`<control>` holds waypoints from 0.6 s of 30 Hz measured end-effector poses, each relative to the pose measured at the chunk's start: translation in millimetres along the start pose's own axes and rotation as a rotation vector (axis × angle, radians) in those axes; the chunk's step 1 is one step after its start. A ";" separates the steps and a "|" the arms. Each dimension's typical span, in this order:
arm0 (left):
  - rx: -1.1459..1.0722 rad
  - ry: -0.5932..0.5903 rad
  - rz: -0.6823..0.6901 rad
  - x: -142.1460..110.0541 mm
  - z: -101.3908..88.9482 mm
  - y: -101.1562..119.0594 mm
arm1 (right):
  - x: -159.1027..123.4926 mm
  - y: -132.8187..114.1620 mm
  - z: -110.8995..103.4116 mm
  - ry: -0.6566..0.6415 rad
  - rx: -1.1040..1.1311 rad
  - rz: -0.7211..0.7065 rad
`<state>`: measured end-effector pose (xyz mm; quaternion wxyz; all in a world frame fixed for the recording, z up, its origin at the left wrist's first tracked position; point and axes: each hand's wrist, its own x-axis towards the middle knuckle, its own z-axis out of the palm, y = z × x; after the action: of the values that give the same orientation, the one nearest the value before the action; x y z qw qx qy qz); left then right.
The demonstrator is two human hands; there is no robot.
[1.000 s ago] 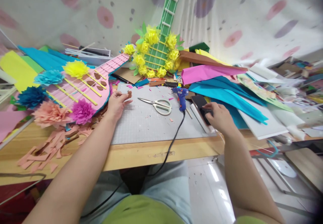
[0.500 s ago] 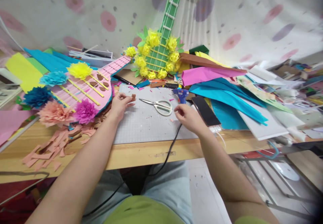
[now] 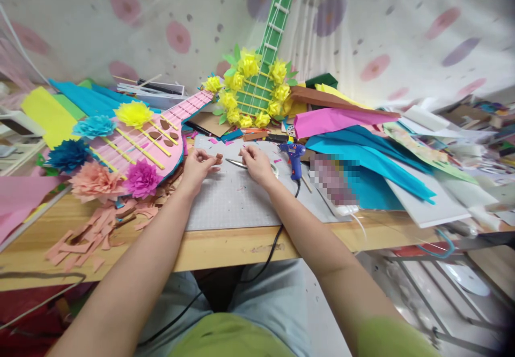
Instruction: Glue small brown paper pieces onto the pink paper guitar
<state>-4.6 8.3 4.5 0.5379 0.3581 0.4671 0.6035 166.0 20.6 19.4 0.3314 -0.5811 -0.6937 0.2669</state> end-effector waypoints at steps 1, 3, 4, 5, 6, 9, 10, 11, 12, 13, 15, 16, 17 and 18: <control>0.015 -0.007 0.009 -0.6 0.6 -0.8 | 0.8 2.1 3.4 0.020 0.006 -0.002; 0.046 -0.034 0.023 -2.2 1.9 -2.1 | 0.0 6.9 8.3 0.053 0.003 -0.020; 0.058 -0.052 0.027 -3.2 2.5 -2.4 | -1.3 9.4 9.7 0.057 -0.013 -0.040; 0.066 -0.069 0.027 -4.1 2.9 -2.7 | -3.0 11.8 10.5 0.049 -0.042 -0.070; 0.070 -0.084 0.023 -4.8 3.0 -2.8 | -4.8 14.2 10.8 0.028 -0.086 -0.110; 0.047 -0.096 -0.018 -4.9 1.4 -2.6 | -8.5 21.5 10.2 -0.054 -0.250 -0.217; 0.033 -0.091 -0.034 -4.2 0.3 -2.6 | -8.5 24.1 9.9 -0.070 -0.292 -0.229; 0.018 -0.083 -0.047 -3.4 -0.8 -2.6 | -7.4 26.9 9.6 -0.074 -0.319 -0.226; 0.005 -0.075 -0.056 -2.4 -1.9 -2.7 | -5.4 29.9 9.1 -0.067 -0.333 -0.214; -0.003 -0.067 -0.061 -1.6 -2.8 -2.8 | -2.6 32.8 8.5 -0.050 -0.336 -0.197; -0.006 -0.056 -0.065 -0.8 -3.4 -3.0 | 4.6 38.0 6.3 0.014 -0.323 -0.142; -0.001 -0.051 -0.067 -1.1 -3.1 -2.9 | 8.1 39.9 4.8 0.059 -0.305 -0.110; 0.008 -0.049 -0.070 -1.7 -2.4 -2.6 | 11.1 40.8 3.1 0.111 -0.272 -0.086; 0.021 -0.048 -0.073 -2.8 -1.3 -2.2 | 13.1 40.8 1.6 0.166 -0.216 -0.075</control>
<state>-4.7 5.4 2.2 0.5670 0.3607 0.4731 0.5697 189.1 41.0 -10.5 0.3331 -0.6070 -0.7099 0.1292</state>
